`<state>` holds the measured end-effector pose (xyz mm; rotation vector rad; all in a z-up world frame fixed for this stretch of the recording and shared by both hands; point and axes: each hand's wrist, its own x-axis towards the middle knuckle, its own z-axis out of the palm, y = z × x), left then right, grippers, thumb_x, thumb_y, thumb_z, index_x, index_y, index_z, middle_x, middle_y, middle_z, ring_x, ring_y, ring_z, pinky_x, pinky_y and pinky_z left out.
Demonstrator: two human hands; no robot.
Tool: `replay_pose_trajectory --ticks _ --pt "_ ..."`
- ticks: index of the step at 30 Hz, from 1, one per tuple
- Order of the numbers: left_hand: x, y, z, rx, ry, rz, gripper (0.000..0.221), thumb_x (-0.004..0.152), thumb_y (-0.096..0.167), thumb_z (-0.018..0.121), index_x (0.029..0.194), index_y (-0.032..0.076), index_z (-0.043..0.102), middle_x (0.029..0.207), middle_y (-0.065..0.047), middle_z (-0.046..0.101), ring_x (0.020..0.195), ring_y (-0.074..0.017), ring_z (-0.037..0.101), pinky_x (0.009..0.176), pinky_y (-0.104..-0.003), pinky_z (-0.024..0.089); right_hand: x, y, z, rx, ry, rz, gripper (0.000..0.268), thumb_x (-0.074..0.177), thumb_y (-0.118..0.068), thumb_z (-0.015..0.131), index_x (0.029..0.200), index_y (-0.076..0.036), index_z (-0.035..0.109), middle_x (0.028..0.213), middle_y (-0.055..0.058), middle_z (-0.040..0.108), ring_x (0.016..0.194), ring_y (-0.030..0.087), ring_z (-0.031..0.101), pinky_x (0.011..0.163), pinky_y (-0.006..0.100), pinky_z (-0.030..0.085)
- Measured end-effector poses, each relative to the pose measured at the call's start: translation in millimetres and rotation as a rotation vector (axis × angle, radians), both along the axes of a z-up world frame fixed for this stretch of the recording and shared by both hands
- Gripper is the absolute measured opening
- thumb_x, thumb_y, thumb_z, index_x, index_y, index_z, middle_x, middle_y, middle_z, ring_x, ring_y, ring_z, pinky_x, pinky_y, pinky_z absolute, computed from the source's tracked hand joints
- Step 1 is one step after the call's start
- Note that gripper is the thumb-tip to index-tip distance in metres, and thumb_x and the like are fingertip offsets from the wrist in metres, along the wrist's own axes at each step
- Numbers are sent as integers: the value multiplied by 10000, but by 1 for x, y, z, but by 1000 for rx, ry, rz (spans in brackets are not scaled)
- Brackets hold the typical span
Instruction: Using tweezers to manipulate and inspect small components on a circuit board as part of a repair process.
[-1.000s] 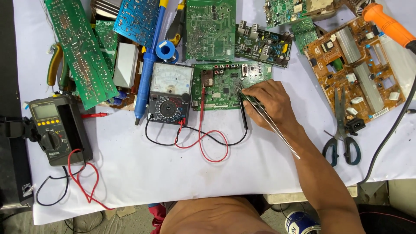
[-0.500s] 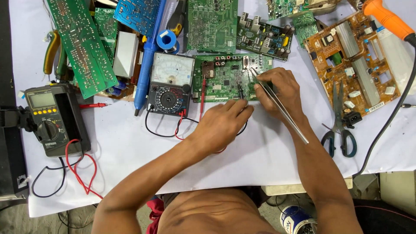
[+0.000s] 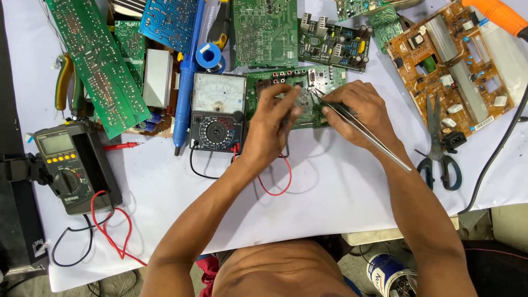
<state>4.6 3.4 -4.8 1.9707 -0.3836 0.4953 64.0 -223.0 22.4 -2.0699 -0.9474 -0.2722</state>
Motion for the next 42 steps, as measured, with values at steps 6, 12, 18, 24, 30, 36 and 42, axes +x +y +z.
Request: replay_pose_trajectory --ticks 6,12,18,24,30,36,42 --pt "6 -4 -20 -126 39 98 266 1056 136 647 1277 -7 682 1149 -212 672 1038 -430 725 844 -416 618 -13 17 5 55 -31 -30 42 983 -43 756 1016 -24 772 1016 155 715 932 352 690 841 405 496" --pt "6 -1 -22 -184 63 78 216 1001 118 703 1199 38 737 1116 -164 726 1049 -388 737 872 -431 617 -18 16 -6 156 1 -8 75 946 -4 764 1017 14 780 1024 158 750 946 339 705 855 392 509" --pt "4 -7 -23 -169 58 117 185 985 113 717 1154 45 750 1088 -145 745 1020 -348 751 866 -399 613 -18 20 -8 103 -88 -41 139 955 -5 779 1093 12 783 1065 172 741 975 348 695 873 408 500" --pt "3 -3 -15 -217 87 100 178 994 80 694 1152 11 740 1074 -179 743 1017 -383 741 852 -420 610 -13 14 -16 146 -15 -22 186 955 8 760 1138 4 789 1091 172 751 977 341 696 875 401 482" --pt "5 -1 -19 -216 77 96 181 985 91 713 1149 24 747 1083 -165 749 1029 -370 742 860 -416 608 -14 14 -12 98 -7 -34 183 966 -22 749 1145 -6 784 1081 177 744 963 351 686 866 421 475" --pt "2 -5 -17 -216 56 127 176 987 66 699 1146 -1 735 1079 -196 743 1026 -403 732 844 -428 607 -15 19 -10 79 -92 -64 201 959 30 748 1158 11 772 1081 188 736 948 353 694 857 425 488" --pt "5 -1 -19 -238 84 90 182 973 92 721 1140 22 745 1067 -178 751 1025 -394 737 849 -431 609 -13 13 -18 133 11 -71 190 959 -6 761 1147 -4 781 1083 161 744 991 330 704 893 394 482"
